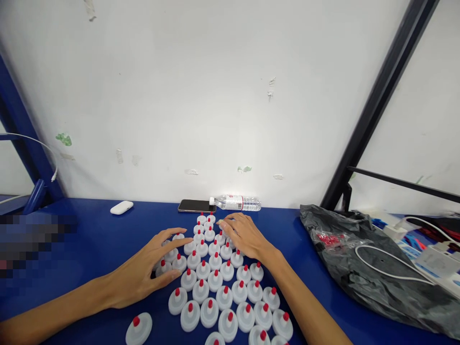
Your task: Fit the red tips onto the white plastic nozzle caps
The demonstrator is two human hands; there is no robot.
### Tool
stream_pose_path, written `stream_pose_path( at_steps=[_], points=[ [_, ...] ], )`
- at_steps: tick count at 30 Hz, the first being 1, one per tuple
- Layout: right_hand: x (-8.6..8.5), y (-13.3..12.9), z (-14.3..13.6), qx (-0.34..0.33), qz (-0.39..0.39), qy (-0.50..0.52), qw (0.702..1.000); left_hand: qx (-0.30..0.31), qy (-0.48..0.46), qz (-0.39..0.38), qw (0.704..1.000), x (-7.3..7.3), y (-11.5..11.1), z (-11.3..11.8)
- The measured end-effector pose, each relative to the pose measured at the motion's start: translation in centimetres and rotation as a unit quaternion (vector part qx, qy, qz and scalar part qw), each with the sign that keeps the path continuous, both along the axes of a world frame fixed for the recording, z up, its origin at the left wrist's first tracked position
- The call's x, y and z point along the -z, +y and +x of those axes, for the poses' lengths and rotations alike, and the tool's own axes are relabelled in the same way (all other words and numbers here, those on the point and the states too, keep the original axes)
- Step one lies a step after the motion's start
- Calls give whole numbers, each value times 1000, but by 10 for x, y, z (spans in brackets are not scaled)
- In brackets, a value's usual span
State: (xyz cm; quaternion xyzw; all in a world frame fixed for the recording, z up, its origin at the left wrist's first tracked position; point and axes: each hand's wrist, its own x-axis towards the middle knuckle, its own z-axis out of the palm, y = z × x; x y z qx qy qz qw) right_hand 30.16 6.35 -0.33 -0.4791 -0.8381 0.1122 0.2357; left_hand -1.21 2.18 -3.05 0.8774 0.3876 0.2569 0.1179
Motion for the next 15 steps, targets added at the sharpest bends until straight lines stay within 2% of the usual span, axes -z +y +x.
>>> stream_pose_path(
  at_steps=[11, 14, 15],
  points=[
    [3, 5, 7, 14, 11, -1, 1000, -10, -12, 19, 1000, 4, 11, 1],
    [5, 6, 8, 15, 8, -6, 1000, -19, -20, 21, 999, -3, 9, -5],
    [5, 6, 8, 15, 8, -7, 1000, -4, -24, 27, 999, -7, 7, -8]
  ],
)
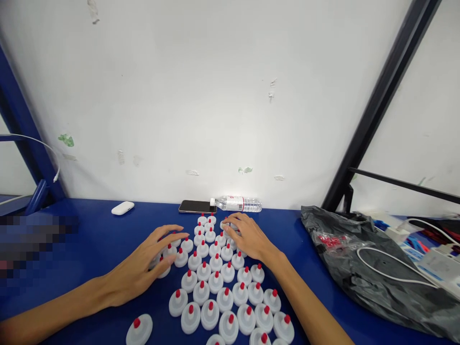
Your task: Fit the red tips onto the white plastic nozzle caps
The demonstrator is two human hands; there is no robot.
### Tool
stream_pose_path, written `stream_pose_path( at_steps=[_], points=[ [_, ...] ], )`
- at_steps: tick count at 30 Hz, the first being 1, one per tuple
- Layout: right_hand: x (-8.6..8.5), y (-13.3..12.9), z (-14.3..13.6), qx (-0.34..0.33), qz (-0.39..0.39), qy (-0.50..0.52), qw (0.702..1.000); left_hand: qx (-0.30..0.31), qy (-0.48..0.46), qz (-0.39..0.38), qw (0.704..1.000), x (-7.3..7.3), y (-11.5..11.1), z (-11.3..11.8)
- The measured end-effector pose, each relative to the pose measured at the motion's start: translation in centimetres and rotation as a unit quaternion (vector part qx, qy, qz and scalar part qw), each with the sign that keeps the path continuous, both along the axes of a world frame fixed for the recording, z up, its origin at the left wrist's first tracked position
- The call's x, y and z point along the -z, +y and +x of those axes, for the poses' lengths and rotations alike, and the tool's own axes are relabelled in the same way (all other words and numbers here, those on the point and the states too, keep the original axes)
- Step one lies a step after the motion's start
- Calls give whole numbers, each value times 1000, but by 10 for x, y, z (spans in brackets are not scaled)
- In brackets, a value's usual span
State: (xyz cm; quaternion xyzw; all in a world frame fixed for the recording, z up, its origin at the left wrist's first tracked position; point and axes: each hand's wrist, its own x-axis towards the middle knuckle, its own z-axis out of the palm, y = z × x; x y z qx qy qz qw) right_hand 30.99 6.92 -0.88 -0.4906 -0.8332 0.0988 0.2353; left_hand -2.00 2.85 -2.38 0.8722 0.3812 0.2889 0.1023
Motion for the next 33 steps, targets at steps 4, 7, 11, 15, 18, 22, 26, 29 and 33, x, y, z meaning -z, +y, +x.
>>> stream_pose_path(
  at_steps=[4, 7, 11, 15, 18, 22, 26, 29, 33],
  points=[
    [-1, -1, 3, 2, -7, -3, 1000, 189, 11, 94, 977, -15, -15, -7],
    [0, -2, 5, 11, -15, -4, 1000, 256, 64, 155, 952, -16, -29, -1],
    [3, -3, 6, 10, -24, -6, 1000, 215, 139, 159, 954, -8, -30, 9],
    [7, -1, 5, 1, -27, -8, 1000, 139, 158, 140, 967, -6, -14, 6],
    [7, 0, 4, -2, -28, -5, 1000, 112, 147, 111, 977, -5, -11, 2],
    [5, -1, 3, -6, -21, 1, 1000, 110, 169, 81, 976, -3, -15, 2],
    [3, -3, 2, -19, -14, 0, 1000, 109, 179, 60, 976, 0, -20, 3],
    [3, -4, 1, -24, -10, -2, 1000, 110, 146, 82, 980, -5, -32, 4],
    [2, -5, -1, -25, -9, -2, 1000, 191, 145, 130, 962, -23, -58, 12]
  ],
)
